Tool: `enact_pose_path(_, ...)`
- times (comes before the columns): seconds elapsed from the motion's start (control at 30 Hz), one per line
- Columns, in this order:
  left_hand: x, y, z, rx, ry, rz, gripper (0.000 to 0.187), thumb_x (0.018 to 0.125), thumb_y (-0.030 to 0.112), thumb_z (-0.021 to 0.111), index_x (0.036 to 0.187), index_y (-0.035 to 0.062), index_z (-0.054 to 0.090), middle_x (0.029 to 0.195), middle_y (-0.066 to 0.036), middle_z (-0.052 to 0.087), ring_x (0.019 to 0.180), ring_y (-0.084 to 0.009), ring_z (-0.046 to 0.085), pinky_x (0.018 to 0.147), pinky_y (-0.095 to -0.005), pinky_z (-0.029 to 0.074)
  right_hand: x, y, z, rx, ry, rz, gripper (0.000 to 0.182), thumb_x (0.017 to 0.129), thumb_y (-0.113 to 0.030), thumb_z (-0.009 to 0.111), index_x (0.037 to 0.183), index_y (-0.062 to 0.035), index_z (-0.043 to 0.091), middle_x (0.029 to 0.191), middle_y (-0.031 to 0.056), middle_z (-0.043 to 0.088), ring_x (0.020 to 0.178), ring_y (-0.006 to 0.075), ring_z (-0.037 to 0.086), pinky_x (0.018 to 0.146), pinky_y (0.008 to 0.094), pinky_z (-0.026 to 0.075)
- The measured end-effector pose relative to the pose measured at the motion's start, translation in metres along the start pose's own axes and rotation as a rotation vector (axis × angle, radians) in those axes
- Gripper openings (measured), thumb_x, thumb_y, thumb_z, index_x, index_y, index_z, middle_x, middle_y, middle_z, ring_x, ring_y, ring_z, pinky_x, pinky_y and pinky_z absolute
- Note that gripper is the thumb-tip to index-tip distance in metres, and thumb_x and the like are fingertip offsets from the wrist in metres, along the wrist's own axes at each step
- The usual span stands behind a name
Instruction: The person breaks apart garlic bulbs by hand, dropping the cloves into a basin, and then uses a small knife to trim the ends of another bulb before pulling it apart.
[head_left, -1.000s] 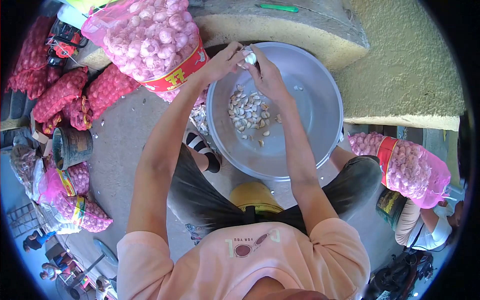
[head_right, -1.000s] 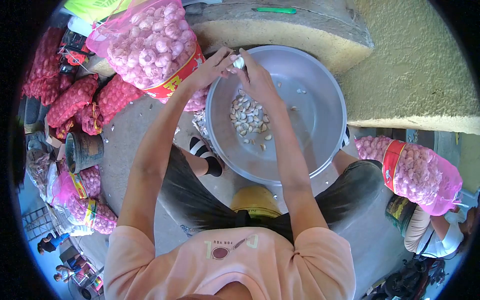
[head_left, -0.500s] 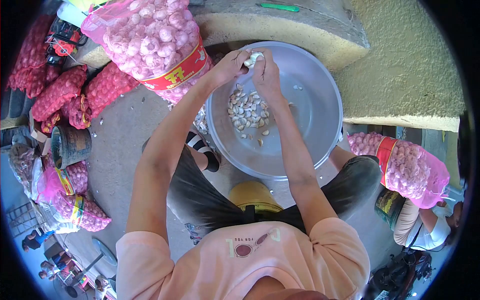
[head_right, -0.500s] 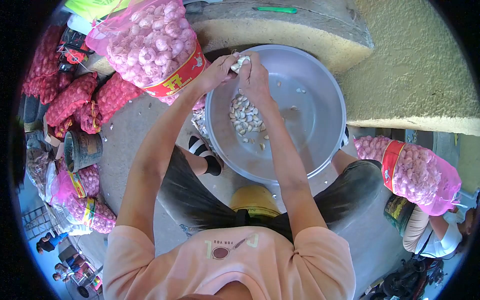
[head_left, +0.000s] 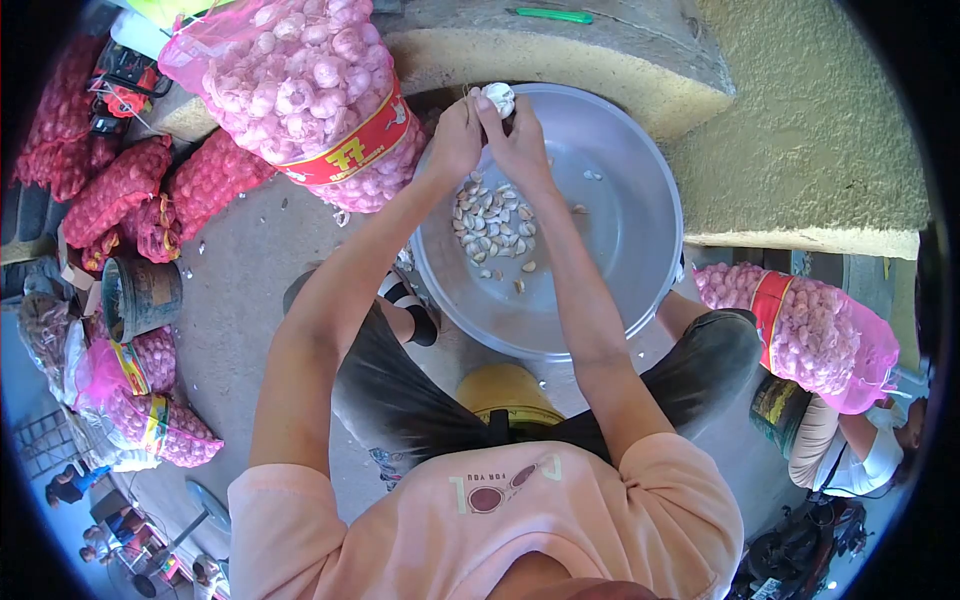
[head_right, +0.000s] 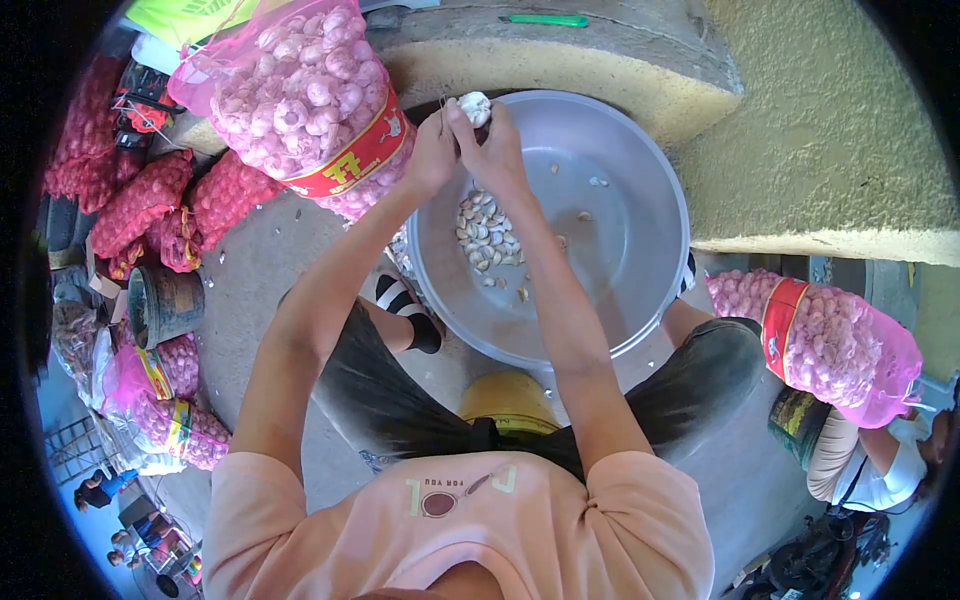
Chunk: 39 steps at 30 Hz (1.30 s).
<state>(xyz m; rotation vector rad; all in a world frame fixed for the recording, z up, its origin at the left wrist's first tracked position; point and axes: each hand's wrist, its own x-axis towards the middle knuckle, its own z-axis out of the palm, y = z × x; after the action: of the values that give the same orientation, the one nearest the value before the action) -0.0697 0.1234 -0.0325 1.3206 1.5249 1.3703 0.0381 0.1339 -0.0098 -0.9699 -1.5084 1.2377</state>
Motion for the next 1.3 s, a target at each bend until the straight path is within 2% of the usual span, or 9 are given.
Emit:
enact_pose_path(0.1,-0.010,0.026,-0.001,0.286,0.085,0.055,0.054,0.102,0.034,0.026,0.086,-0.0063,0.058,0.073,-0.020,0.061,0.064,-0.0281,0.058,0.063,-0.0406,0.046,0.003,0.014,0.003,-0.033,-0.003,-0.096,0.030,0.096,-0.021,0.048,0.115,0.0018,0.048,0.089,0.0103,0.060,0.076,0.0134,0.056,0.065,0.0285,0.047)
enact_pose_path(0.13,-0.010,0.022,0.000,0.174,0.075,-0.003,0.054,0.102,0.035,0.026,0.087,-0.0058,0.058,0.072,-0.018,0.060,0.063,-0.0260,0.057,0.062,-0.0399,0.046,0.005,0.016,0.004,0.036,-0.030,-0.156,0.032,0.098,-0.021,0.046,0.120,0.0013,0.045,0.090,0.0060,0.058,0.076,0.0084,0.053,0.061,0.0251,0.046)
enact_pose_path(0.37,-0.013,0.035,-0.006,-0.291,-0.028,-0.304,0.047,0.101,0.040,0.031,0.088,0.0024,0.057,0.065,-0.001,0.049,0.057,-0.0115,0.045,0.055,-0.0292,0.042,0.020,0.005,-0.021,-0.054,-0.330,-0.173,0.036,0.098,-0.020,0.043,0.127,0.0005,0.036,0.089,0.0080,0.059,0.075,0.0111,0.057,0.064,0.0262,0.049)
enact_pose_path(0.53,-0.013,0.046,-0.004,-0.358,-0.139,-0.249,0.044,0.100,0.043,0.033,0.089,0.0052,0.051,0.065,0.000,0.045,0.055,-0.0081,0.041,0.051,-0.0245,0.039,0.022,-0.013,-0.042,-0.545,-0.360,-0.308,0.040,0.095,-0.021,0.046,0.128,-0.0018,0.035,0.082,0.0168,0.063,0.072,0.0319,0.065,0.064,0.0381,0.050)
enact_pose_path(0.67,-0.006,0.048,-0.011,-0.218,-0.181,-0.219,0.042,0.099,0.045,0.035,0.096,0.0049,0.046,0.067,0.000,0.045,0.057,-0.0078,0.044,0.051,-0.0250,0.042,0.016,-0.022,-0.048,-0.582,-0.375,-0.318,0.037,0.090,-0.022,0.052,0.120,-0.0029,0.041,0.082,0.0216,0.064,0.076,0.0387,0.064,0.064,0.0457,0.048)
enact_pose_path(0.87,-0.010,0.037,-0.004,-0.383,-0.336,-0.256,0.035,0.100,0.038,0.035,0.101,0.0041,0.042,0.077,-0.004,0.048,0.060,-0.0096,0.046,0.055,-0.0269,0.046,0.002,-0.006,-0.040,-0.642,-0.170,-0.414,0.029,0.095,-0.020,0.044,0.119,-0.0057,0.050,0.078,0.0199,0.064,0.076,0.0366,0.065,0.065,0.0448,0.049)
enact_pose_path(0.93,-0.016,0.040,-0.001,-0.469,-0.343,-0.271,0.033,0.100,0.036,0.035,0.102,0.0043,0.042,0.080,-0.005,0.048,0.062,-0.0103,0.046,0.057,-0.0281,0.047,-0.006,-0.003,-0.036,-0.465,-0.009,-0.234,0.029,0.097,-0.023,0.041,0.116,-0.0063,0.055,0.079,0.0187,0.065,0.076,0.0354,0.065,0.068,0.0437,0.050)
enact_pose_path(1.03,-0.014,0.047,0.001,-0.498,-0.326,-0.266,0.030,0.100,0.034,0.035,0.105,0.0050,0.041,0.085,-0.007,0.049,0.065,-0.0112,0.048,0.063,-0.0305,0.048,0.005,0.007,-0.036,-0.396,0.139,-0.263,0.031,0.099,-0.027,0.039,0.113,-0.0058,0.056,0.082,0.0192,0.065,0.077,0.0344,0.066,0.069,0.0409,0.051)
enact_pose_path(1.3,-0.012,0.056,-0.003,-0.531,-0.304,-0.380,0.030,0.097,0.039,0.047,0.098,0.0084,0.047,0.086,-0.003,0.051,0.067,-0.0102,0.049,0.060,-0.0277,0.044,0.012,0.006,-0.049,-0.177,-0.038,-0.383,0.020,0.098,-0.019,0.047,0.100,-0.0015,0.057,0.076,0.0120,0.064,0.069,0.0178,0.062,0.064,0.0290,0.049)
